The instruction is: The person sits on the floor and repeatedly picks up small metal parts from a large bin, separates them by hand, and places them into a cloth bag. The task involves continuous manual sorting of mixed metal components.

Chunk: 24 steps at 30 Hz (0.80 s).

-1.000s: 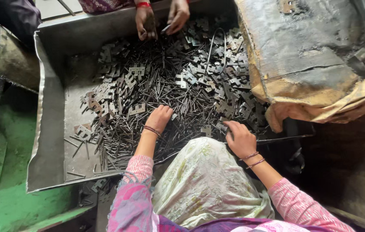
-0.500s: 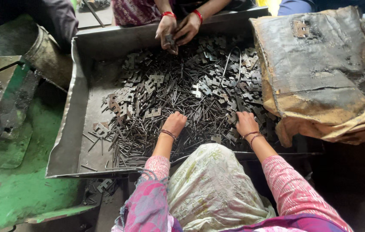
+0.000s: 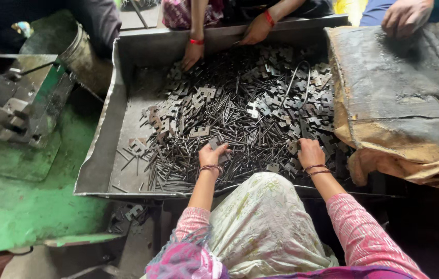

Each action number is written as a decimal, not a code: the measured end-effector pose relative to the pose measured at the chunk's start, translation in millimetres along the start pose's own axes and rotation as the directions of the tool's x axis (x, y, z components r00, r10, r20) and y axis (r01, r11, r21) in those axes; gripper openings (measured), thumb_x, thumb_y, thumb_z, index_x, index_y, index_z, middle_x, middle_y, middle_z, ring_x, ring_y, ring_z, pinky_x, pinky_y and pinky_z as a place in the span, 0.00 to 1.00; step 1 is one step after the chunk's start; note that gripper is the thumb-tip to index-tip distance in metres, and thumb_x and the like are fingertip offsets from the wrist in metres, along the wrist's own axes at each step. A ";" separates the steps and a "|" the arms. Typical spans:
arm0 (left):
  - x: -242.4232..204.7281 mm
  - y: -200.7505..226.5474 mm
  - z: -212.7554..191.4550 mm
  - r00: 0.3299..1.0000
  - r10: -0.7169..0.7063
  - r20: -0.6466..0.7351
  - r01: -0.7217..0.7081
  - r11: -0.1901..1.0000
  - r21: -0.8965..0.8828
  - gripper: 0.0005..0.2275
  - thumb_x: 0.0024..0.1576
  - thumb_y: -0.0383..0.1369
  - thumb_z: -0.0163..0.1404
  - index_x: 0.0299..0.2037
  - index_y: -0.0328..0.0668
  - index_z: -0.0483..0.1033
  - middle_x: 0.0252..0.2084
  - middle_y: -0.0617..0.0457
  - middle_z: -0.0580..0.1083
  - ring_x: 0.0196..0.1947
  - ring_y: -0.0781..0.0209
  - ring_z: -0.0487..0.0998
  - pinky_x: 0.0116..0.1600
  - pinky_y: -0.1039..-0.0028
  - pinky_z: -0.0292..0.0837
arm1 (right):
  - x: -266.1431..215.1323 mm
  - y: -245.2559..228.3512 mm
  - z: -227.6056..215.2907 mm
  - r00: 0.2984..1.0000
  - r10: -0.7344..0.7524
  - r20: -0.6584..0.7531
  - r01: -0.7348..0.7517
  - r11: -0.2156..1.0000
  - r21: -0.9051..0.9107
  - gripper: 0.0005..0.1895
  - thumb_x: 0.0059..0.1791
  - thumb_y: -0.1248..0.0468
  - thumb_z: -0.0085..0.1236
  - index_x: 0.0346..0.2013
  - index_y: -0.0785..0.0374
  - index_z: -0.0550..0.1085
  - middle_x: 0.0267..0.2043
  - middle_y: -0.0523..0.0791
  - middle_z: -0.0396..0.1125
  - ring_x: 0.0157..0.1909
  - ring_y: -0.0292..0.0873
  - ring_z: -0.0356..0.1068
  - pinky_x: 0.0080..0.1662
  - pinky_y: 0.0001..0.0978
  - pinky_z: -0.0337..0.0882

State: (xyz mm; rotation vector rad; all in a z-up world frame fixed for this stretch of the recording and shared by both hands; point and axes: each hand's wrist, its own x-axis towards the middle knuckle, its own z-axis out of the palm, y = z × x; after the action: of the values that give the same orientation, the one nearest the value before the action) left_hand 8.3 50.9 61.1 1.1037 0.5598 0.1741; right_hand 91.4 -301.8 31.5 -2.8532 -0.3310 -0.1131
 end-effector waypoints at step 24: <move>-0.5 -79.3 -2.4 0.982 -0.174 -0.070 0.127 0.894 -0.430 0.07 0.61 0.25 0.46 0.42 0.33 0.77 0.35 0.44 0.80 0.26 0.54 0.82 0.29 0.69 0.78 | 37.3 -244.2 -48.7 0.856 -0.503 0.123 0.470 0.854 0.224 0.09 0.47 0.59 0.61 0.30 0.63 0.79 0.34 0.53 0.73 0.40 0.57 0.73 0.42 0.49 0.74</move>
State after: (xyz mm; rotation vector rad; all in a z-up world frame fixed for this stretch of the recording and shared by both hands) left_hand -4.4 16.6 -9.3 0.6256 0.6645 0.2092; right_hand 68.0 -77.9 144.0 -2.5313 -1.0468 0.0752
